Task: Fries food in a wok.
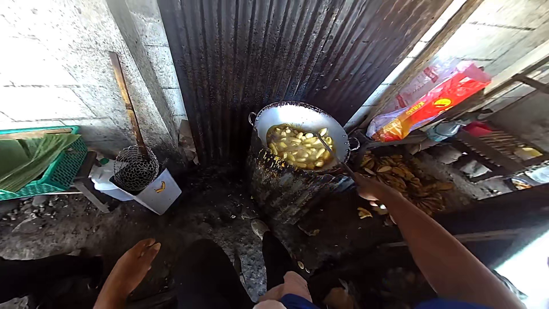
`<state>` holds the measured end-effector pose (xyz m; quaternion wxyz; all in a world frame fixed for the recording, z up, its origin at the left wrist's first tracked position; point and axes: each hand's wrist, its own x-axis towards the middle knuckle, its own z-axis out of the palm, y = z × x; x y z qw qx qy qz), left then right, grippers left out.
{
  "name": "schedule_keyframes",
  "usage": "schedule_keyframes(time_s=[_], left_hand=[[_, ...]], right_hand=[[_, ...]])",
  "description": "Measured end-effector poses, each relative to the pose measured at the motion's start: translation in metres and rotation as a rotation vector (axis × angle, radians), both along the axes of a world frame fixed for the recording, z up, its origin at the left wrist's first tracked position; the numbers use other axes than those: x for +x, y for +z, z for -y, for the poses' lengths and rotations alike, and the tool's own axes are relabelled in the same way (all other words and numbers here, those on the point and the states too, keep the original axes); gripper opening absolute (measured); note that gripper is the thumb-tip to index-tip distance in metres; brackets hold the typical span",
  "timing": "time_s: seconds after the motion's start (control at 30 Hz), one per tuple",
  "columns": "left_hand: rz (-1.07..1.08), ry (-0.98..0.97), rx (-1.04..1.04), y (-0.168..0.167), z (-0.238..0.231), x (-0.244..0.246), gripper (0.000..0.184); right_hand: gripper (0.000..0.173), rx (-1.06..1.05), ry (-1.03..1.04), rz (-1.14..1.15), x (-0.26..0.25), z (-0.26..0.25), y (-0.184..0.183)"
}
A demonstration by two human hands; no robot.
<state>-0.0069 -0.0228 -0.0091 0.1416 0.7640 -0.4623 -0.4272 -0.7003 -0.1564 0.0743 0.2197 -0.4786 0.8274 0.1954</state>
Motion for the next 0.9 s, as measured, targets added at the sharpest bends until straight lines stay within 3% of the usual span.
schedule_keyframes(time_s=[0.17,0.27,0.43,0.53,0.67,0.9], left_hand=[[-0.013,-0.026,-0.018,-0.003,0.0,-0.003,0.043],[-0.01,-0.029,-0.019,-0.004,0.001,-0.003,0.042],[0.001,-0.046,-0.035,-0.005,0.0,-0.004,0.04],[0.005,-0.06,-0.031,-0.006,0.001,-0.004,0.041],[-0.005,-0.064,-0.018,-0.006,0.002,-0.003,0.044],[0.001,-0.039,-0.001,-0.011,0.004,0.003,0.043]], right_hand=[[0.055,-0.157,-0.038,0.013,-0.007,-0.095,0.062],[0.055,-0.219,-0.038,0.001,-0.008,-0.146,0.087],[0.05,-0.175,0.015,-0.086,-0.012,-0.211,0.124],[0.052,-0.109,0.018,-0.116,-0.01,-0.22,0.135],[0.055,0.047,0.07,-0.137,-0.009,-0.169,0.106],[0.07,0.017,0.043,-0.056,0.025,-0.054,-0.023]])
